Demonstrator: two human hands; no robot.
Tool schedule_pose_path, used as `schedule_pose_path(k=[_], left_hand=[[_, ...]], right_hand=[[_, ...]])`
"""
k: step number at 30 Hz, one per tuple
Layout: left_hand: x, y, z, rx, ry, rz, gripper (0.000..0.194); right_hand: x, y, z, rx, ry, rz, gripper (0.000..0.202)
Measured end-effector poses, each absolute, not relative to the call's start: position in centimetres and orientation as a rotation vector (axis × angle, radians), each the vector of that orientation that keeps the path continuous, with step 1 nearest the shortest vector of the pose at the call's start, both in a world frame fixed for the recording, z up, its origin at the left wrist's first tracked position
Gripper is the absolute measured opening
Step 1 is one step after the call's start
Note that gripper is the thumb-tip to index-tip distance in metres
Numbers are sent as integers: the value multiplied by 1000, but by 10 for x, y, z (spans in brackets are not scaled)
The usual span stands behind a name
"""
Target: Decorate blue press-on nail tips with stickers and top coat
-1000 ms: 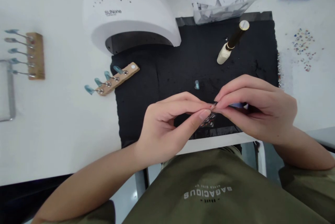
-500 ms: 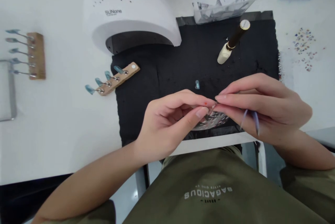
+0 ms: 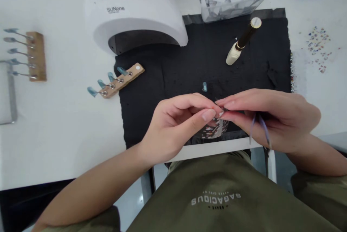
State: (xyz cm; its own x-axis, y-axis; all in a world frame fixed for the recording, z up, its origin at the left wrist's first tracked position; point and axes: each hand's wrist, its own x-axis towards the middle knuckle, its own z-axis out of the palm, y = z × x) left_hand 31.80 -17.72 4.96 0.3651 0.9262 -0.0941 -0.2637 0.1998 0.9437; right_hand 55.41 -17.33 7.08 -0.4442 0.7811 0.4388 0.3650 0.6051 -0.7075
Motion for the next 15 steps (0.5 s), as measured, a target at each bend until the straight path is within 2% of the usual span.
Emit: schedule_pose_path(k=[3, 8, 15], left_hand=[[318, -177, 50, 1023, 811, 950, 15], [317, -176, 48, 979, 760, 934, 9], [316, -176, 49, 938, 793, 895, 13]], right_hand=[[553, -175, 71, -909, -2021, 716, 34], [554, -175, 72, -892, -2028, 749, 29], [554, -175, 75, -897, -2030, 757, 27]])
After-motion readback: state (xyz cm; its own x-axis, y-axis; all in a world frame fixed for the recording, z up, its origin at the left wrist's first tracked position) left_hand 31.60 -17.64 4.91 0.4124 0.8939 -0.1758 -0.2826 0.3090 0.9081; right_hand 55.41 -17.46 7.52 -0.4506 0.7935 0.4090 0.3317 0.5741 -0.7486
